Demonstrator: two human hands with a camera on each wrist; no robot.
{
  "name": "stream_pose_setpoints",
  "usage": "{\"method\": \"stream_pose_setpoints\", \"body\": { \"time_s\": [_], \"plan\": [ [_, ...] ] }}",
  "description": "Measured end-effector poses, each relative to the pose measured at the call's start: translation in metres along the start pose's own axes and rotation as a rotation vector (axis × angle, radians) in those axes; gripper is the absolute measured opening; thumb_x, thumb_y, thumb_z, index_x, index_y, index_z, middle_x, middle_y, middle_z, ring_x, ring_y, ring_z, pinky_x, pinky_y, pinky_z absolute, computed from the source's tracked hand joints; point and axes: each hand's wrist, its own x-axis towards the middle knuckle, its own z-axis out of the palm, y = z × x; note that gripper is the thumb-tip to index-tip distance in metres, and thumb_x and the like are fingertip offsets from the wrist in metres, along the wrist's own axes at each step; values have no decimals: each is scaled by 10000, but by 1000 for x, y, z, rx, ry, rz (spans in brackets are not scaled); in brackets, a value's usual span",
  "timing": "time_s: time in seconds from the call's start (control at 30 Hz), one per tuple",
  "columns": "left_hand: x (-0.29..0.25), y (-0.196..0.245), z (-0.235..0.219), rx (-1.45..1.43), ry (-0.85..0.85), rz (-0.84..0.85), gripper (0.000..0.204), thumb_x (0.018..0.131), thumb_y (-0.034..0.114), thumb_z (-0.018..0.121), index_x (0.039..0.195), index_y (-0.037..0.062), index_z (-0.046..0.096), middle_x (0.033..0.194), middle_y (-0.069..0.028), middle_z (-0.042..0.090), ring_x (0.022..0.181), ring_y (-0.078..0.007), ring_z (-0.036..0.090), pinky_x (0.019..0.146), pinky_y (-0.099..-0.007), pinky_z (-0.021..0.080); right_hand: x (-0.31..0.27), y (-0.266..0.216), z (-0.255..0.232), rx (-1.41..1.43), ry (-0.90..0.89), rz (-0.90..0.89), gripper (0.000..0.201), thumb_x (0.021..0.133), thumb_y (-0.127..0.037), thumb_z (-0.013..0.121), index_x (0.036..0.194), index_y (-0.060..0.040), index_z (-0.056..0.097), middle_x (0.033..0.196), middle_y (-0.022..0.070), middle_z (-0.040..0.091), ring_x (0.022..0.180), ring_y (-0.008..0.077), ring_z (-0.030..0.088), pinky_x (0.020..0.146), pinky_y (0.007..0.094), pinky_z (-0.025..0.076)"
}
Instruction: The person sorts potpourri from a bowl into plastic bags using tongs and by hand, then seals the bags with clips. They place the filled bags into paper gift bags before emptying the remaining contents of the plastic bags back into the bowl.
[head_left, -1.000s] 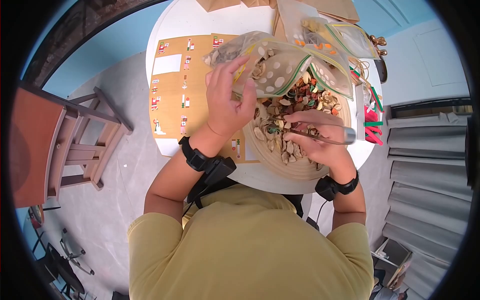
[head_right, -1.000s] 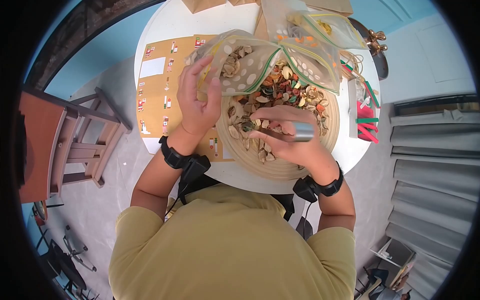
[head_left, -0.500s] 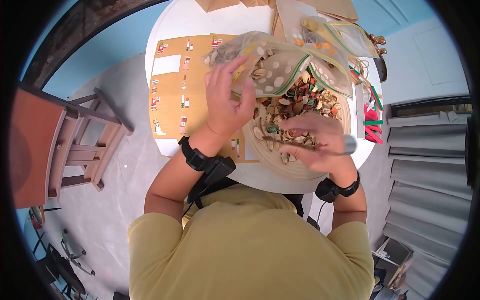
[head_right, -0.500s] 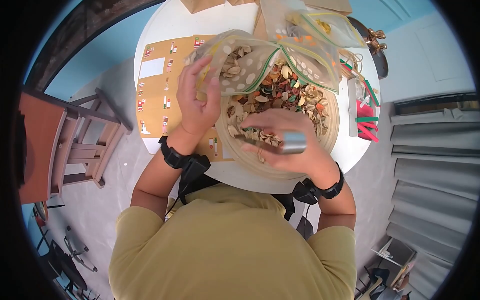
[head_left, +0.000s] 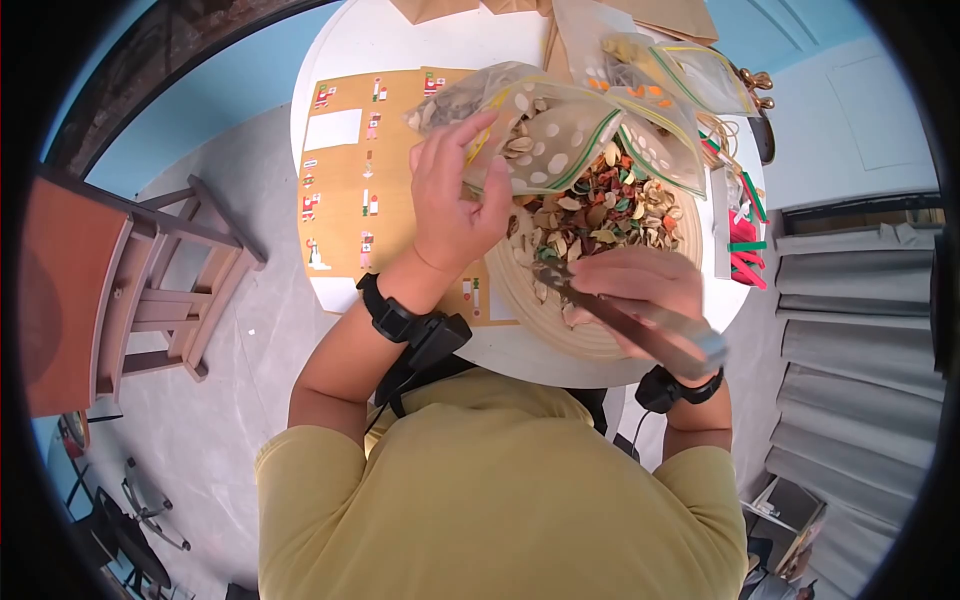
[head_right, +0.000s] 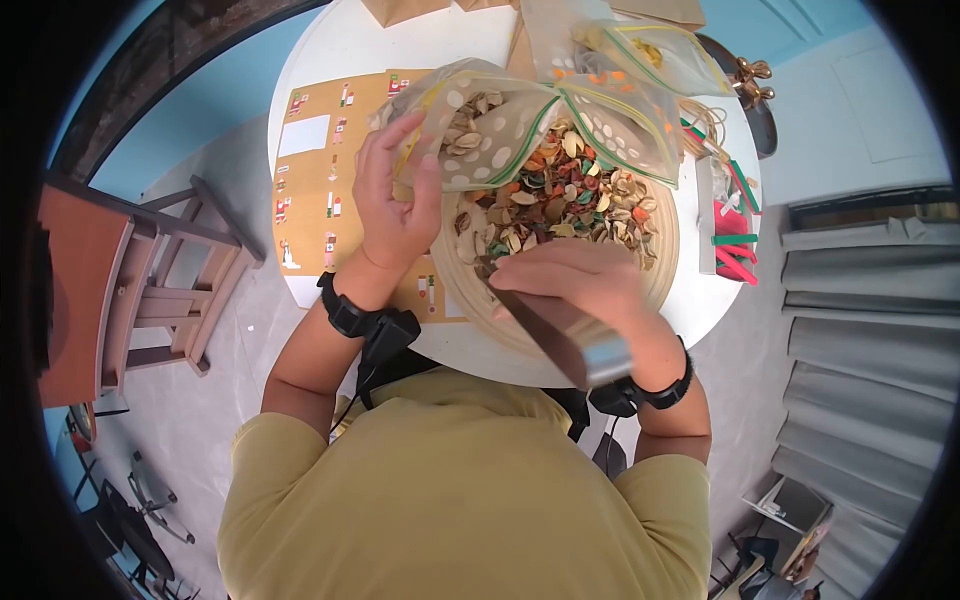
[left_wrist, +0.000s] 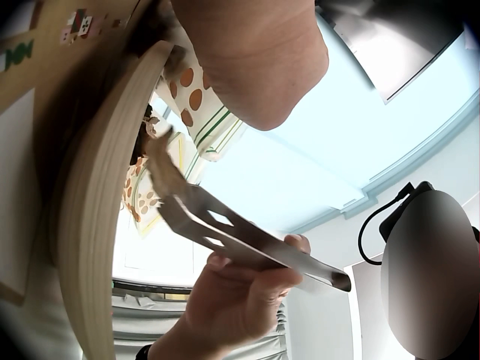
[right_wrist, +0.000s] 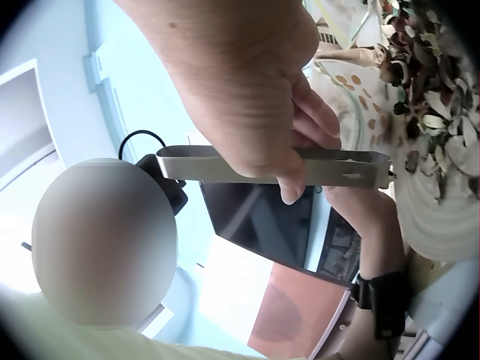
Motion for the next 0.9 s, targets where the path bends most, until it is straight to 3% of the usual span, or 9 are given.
{"method": "stream_pose_setpoints", "body": {
  "time_s": [0.07,0.17,0.23,0.4,0.47,0.5,0.6,0.7,0.9],
  "plan": [
    [0,0,0,-6,-3,-6,367,722,22,573,1087,15,542,960,-103,587,839,-258,537,783,-331,352,2,-3,-7,4,53,-7,286,616,-48,766,876,-43,649,844,109,659,722,272,632,651,313,506],
    [0,0,-1,-2,-6,-6,366,720,21,572,1085,14,544,953,-107,586,836,-258,536,784,-331,353,9,-8,-16,-37,283,-78,305,612,-53,781,889,-36,654,847,102,665,718,264,637,631,308,511],
    [-1,0,0,-3,-4,-8,368,717,19,572,1085,14,545,948,-109,585,834,-259,535,785,-331,353,13,-14,-19,-108,396,102,294,623,-82,794,874,-26,650,861,95,668,731,255,643,609,299,520],
    [-1,-1,-1,5,9,-9,377,708,15,571,1085,16,548,939,-110,583,832,-260,534,785,-330,353,2,8,0,-117,180,-9,345,638,-125,799,929,-54,629,884,89,664,695,237,623,581,278,523],
    [0,-1,-1,-5,0,-6,380,706,14,572,1085,19,548,939,-111,583,833,-261,534,785,-329,353,-4,15,6,-79,91,130,346,647,-113,791,944,-68,620,883,81,664,679,229,618,572,262,516],
    [0,0,-1,-7,-2,-8,380,706,14,572,1085,19,548,939,-111,583,833,-261,534,785,-329,353,-6,19,6,-117,51,179,310,664,-109,783,919,-55,616,894,63,668,690,177,628,574,243,509],
    [0,0,-1,-1,-19,-24,376,711,19,572,1086,18,547,940,-110,584,835,-261,535,784,-330,353,-14,28,14,27,107,338,273,686,-93,772,902,-44,612,915,62,668,697,133,626,579,236,503],
    [0,-1,-1,2,-6,-6,372,716,23,573,1087,16,545,939,-108,584,834,-260,536,783,-329,353,-19,34,18,173,192,339,238,705,-71,758,888,-31,612,932,66,665,714,112,621,580,233,499],
    [0,0,0,-3,-1,-2,367,719,25,575,1085,14,544,945,-105,587,833,-257,538,784,-330,352,-22,25,8,134,282,324,220,701,-32,750,870,-10,611,922,84,660,736,137,627,591,235,500]
  ]
}}
